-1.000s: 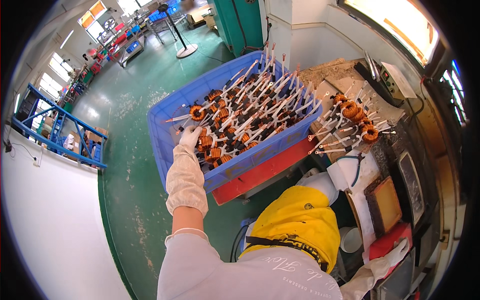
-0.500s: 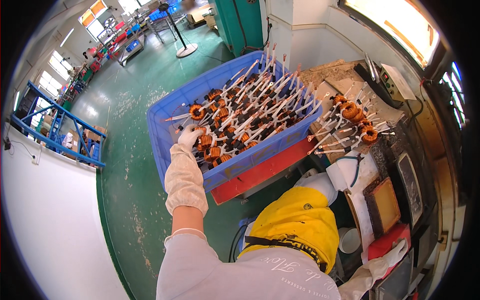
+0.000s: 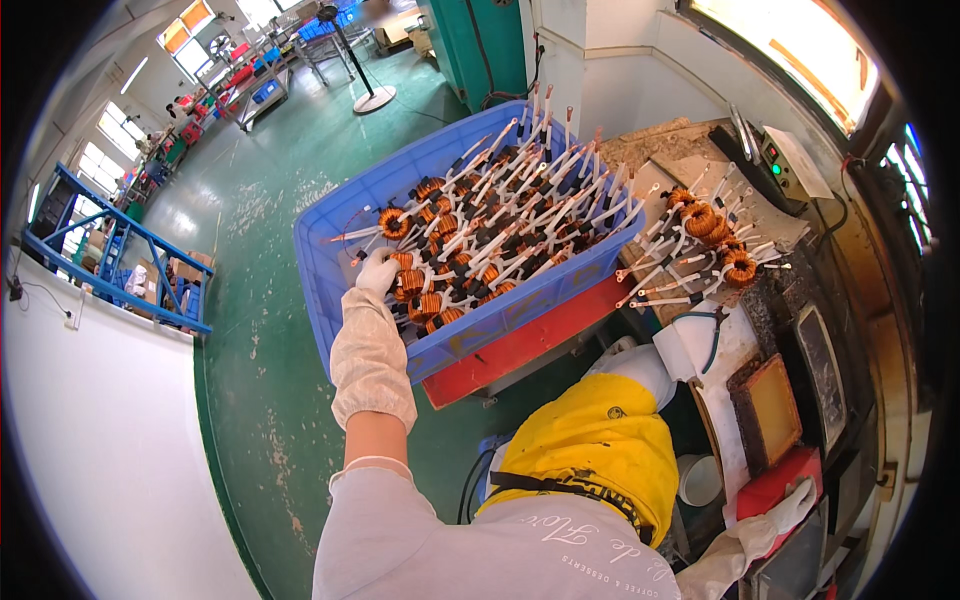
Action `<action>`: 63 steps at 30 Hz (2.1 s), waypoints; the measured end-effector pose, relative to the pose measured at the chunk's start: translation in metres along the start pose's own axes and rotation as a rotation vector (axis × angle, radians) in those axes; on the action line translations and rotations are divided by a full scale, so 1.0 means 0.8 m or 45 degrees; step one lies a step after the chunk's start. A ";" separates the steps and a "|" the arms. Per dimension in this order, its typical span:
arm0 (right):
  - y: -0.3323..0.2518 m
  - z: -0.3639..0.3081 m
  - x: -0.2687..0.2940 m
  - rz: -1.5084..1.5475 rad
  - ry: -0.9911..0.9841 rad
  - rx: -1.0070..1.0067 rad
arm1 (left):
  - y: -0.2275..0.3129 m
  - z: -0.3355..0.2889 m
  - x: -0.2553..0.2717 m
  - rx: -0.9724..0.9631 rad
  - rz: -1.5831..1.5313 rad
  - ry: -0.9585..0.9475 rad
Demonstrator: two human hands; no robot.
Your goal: The person dips the wire leads of copper coils into a liquid flux, then into a solder bath, holding the coils with pliers.
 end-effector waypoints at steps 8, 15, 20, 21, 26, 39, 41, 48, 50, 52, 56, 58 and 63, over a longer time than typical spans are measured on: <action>-0.008 -0.005 -0.005 -0.007 -0.008 -0.012 | -0.008 -0.001 0.005 -0.287 -0.211 0.035; 0.007 0.003 -0.005 0.024 -0.035 -0.048 | 0.046 -0.014 0.027 -0.498 -0.124 0.523; -0.006 0.002 0.000 0.084 -0.003 -0.055 | 0.127 -0.056 0.044 -0.608 -0.131 0.972; -0.015 -0.001 -0.003 0.119 0.007 -0.070 | 0.141 -0.061 0.048 -0.620 -0.131 0.972; -0.084 -0.022 -0.016 0.229 -0.052 0.078 | 0.258 -0.146 0.072 -0.951 -0.091 0.905; -0.318 -0.202 -0.137 1.111 -1.419 -0.044 | 0.393 -0.350 0.012 -1.492 -0.535 0.024; -0.357 -0.215 -0.127 1.237 -1.536 -0.186 | 0.396 -0.374 -0.001 -1.448 -0.520 -0.122; -0.302 -0.234 -0.121 1.197 -1.249 0.077 | 0.380 -0.397 -0.055 -1.025 -0.809 -0.092; -0.290 -0.238 -0.124 1.181 -1.182 -0.156 | 0.380 -0.403 -0.059 -1.038 -0.793 -0.030; -0.278 -0.235 -0.135 1.243 -1.109 -0.483 | 0.382 -0.414 -0.061 -1.155 -0.695 -0.033; -0.267 -0.215 -0.132 1.052 -1.286 -0.466 | 0.378 -0.415 -0.063 -1.292 -0.579 0.021; -0.260 -0.214 -0.121 1.008 -1.392 -0.380 | 0.380 -0.416 -0.064 -1.274 -0.590 0.053; -0.258 -0.206 -0.104 1.313 -1.282 -0.366 | 0.381 -0.420 -0.065 -1.359 -0.542 0.024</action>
Point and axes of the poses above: each hand's wrist, its own z-axis towards the middle knuckle, its own x-axis out of the back of the hand, y = z × x, the point moved 2 cm from there along z, towards the middle knuckle, and after that the axes turned 6 degrees about y, right-handed, at the moved point
